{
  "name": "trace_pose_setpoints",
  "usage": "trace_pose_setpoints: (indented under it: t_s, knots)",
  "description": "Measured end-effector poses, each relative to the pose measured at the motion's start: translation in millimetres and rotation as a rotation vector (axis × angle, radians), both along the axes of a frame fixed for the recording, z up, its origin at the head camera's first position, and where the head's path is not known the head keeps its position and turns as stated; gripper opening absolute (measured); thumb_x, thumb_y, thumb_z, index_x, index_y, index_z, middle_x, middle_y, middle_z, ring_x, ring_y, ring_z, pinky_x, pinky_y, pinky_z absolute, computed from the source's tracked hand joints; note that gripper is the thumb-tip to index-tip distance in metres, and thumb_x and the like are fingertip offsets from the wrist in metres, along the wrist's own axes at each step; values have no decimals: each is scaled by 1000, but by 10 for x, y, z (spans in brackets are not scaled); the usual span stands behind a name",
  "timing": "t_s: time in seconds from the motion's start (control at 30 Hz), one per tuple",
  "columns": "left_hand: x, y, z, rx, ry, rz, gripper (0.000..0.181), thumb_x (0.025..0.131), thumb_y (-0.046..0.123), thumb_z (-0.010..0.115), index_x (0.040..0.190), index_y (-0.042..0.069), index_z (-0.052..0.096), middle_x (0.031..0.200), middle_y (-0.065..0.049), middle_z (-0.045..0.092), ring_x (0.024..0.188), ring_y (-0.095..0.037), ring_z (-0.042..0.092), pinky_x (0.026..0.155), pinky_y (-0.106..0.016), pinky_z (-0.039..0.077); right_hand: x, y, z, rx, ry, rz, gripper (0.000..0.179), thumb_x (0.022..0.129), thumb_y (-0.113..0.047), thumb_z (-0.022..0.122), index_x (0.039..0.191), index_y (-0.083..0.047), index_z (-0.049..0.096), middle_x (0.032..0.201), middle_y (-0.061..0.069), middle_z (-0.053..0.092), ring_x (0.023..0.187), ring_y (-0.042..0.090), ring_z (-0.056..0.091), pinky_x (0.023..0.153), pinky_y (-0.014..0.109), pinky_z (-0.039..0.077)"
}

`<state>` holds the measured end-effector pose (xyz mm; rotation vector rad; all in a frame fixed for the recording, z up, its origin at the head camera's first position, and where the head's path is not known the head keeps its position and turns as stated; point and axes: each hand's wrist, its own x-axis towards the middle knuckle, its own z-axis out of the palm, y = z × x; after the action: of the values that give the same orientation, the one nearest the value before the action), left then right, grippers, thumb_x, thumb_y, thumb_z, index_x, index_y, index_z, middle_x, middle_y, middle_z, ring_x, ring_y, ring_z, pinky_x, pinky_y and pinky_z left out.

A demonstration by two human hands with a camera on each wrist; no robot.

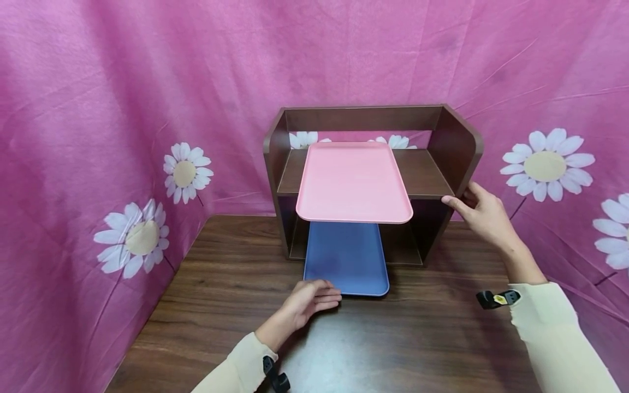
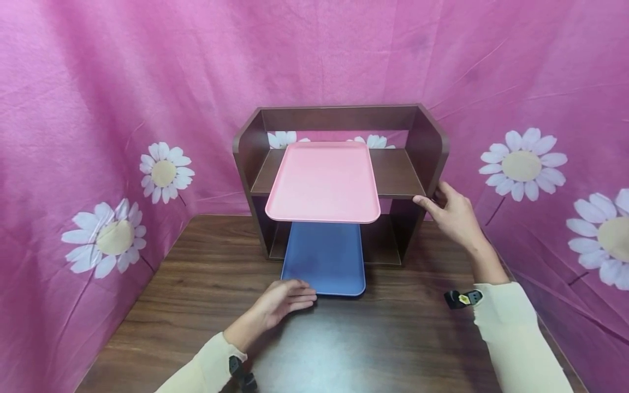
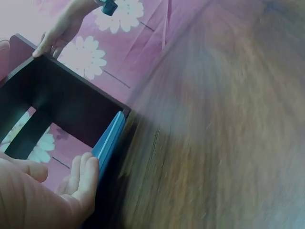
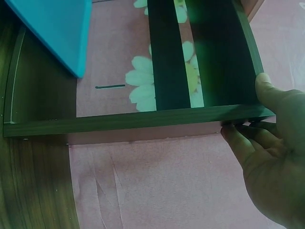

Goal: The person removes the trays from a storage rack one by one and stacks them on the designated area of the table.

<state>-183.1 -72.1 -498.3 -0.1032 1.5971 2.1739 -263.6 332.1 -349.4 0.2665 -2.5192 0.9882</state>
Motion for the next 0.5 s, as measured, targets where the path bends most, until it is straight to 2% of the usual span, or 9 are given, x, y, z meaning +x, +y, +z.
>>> trace_pose_setpoints:
  t_s: [0.17, 0.37, 0.5]
  knots:
    - [77, 85, -28, 46, -42, 17, 27, 103, 6, 50, 119, -15, 59, 128, -41, 67, 123, -50, 69, 104, -49, 60, -9, -1, -16, -2, -8, -1, 47, 102, -32, 73, 134, 1, 62, 126, 32, 72, 89, -32, 46, 74, 0, 39]
    - [136, 164, -91, 69, -94, 17, 38, 102, 5, 49, 127, -22, 52, 131, -44, 63, 126, -53, 65, 105, -52, 59, -5, 1, -26, -8, -16, -14, 48, 102, -33, 73, 136, -1, 62, 127, 31, 71, 89, -32, 47, 73, 2, 39]
    - [142, 218, -135, 126, -130, 51, 24, 103, 3, 46, 119, -14, 51, 137, -49, 55, 132, -56, 59, 110, -54, 55, -2, -6, -27, -12, -16, -12, 48, 102, -33, 73, 137, -1, 62, 127, 31, 71, 89, -33, 47, 74, 2, 39]
